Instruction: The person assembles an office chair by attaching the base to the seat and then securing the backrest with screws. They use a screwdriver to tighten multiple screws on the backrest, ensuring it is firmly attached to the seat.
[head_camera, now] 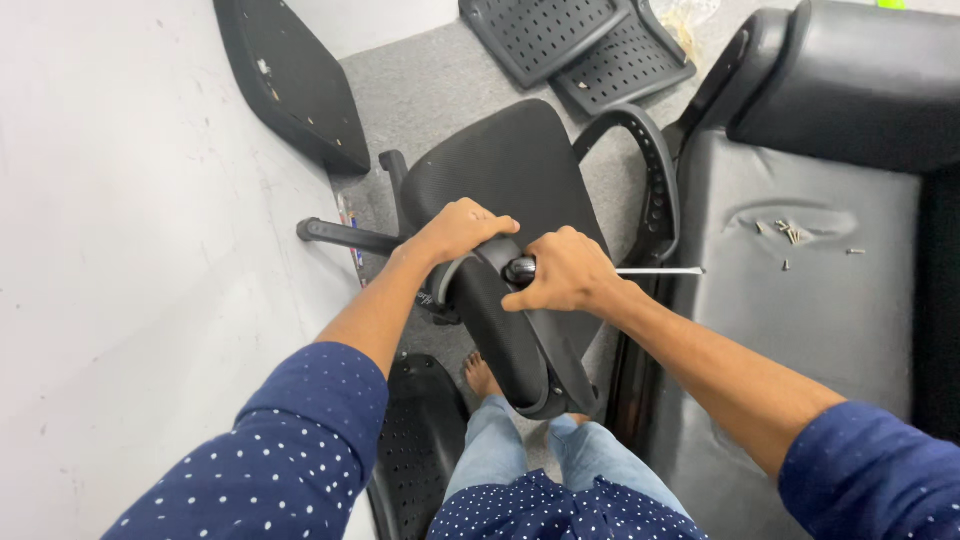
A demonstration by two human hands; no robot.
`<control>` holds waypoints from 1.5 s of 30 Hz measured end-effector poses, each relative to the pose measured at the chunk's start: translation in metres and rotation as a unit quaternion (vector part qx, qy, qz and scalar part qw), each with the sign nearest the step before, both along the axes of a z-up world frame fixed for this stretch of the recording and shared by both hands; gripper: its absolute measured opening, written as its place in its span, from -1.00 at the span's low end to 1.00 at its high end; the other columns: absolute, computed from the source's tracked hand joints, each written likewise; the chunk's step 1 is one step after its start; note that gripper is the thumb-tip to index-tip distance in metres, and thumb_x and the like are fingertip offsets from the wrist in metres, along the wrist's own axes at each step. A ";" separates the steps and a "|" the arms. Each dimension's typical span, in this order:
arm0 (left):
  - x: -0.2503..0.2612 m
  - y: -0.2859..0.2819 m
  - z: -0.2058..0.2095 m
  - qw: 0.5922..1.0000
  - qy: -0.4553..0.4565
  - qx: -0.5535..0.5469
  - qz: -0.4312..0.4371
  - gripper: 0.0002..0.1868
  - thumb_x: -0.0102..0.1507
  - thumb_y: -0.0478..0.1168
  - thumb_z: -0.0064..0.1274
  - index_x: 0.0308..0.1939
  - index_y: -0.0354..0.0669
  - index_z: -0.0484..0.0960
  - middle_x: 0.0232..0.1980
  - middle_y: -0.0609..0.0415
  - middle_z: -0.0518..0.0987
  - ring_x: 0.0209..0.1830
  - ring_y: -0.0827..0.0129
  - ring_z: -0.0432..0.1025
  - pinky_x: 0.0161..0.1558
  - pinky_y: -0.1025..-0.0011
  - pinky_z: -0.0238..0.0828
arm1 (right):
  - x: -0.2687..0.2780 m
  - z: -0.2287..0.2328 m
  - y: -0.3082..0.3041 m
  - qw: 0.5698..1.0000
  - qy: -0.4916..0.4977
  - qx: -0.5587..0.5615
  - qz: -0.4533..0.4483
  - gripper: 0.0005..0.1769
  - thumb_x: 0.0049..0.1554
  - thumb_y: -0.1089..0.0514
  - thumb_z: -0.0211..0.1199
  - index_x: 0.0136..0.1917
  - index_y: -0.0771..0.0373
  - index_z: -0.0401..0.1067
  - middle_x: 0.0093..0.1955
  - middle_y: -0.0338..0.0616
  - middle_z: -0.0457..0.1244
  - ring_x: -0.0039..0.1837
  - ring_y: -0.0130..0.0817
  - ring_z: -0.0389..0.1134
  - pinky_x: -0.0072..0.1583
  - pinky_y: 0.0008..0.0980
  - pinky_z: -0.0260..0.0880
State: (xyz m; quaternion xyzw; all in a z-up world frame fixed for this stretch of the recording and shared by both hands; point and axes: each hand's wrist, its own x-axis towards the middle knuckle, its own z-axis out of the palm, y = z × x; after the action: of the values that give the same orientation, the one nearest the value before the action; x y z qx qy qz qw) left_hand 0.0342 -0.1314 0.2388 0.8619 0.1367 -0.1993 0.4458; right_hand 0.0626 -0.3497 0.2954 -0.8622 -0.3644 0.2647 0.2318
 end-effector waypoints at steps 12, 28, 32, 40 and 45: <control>-0.100 -0.128 -0.017 0.792 0.002 -0.465 0.397 -0.35 0.32 0.44 -0.35 0.15 0.12 0.48 0.13 0.29 0.59 0.14 0.59 0.43 0.16 0.62 0.23 | 0.026 0.008 0.027 0.996 -0.037 0.057 -0.053 -0.42 -0.34 -0.21 0.50 -0.43 0.41 0.51 -0.53 0.03 0.29 -0.45 -0.13 0.36 -0.27 -0.19 0.40; -0.044 -0.151 0.002 0.627 0.006 -0.409 0.663 -0.33 0.11 0.41 -0.11 -0.50 -0.17 0.57 -0.50 0.03 0.50 -0.41 0.27 0.42 -0.25 0.37 0.32 | 0.151 -0.177 -0.110 0.979 0.123 -0.095 -0.130 -0.27 -0.06 -0.42 0.40 0.04 0.26 0.58 -0.17 -0.06 0.41 -0.13 -0.31 0.40 -0.03 -0.31 0.38; -0.044 -0.153 0.009 0.645 0.016 -0.362 0.673 -0.32 0.09 0.41 -0.14 -0.49 -0.18 0.59 -0.49 -0.01 0.52 -0.40 0.25 0.42 -0.25 0.33 0.30 | 0.185 -0.254 -0.173 0.916 0.243 -0.206 -0.244 -0.36 -0.01 -0.28 0.44 0.10 0.28 0.54 -0.32 -0.06 0.30 -0.34 -0.27 0.31 -0.26 -0.27 0.32; -0.042 -0.151 0.017 0.678 0.019 -0.309 0.666 -0.25 0.10 0.42 -0.23 -0.41 -0.26 0.61 -0.47 -0.07 0.55 -0.41 0.25 0.43 -0.27 0.32 0.35 | 0.223 -0.333 -0.194 0.916 0.241 -0.169 -0.272 -0.50 0.00 -0.13 0.46 -0.03 0.31 0.46 -0.44 -0.06 0.26 -0.44 -0.29 0.25 -0.30 -0.26 0.26; -0.040 -0.151 0.020 0.680 0.033 -0.272 0.680 -0.23 0.12 0.42 -0.26 -0.41 -0.29 0.59 -0.48 -0.11 0.57 -0.47 0.25 0.41 -0.35 0.30 0.35 | 0.241 -0.370 -0.196 0.895 0.284 -0.145 -0.311 -0.38 0.01 -0.07 0.49 0.02 0.52 0.38 -0.41 0.01 0.21 -0.43 -0.24 0.20 -0.35 -0.23 0.23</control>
State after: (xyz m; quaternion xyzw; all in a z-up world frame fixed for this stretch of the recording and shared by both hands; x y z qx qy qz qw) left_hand -0.0058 -0.2825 0.2586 0.3654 0.6395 0.1019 0.6686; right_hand 0.3031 -0.5461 -0.0751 -0.8435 0.0465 0.4626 0.2689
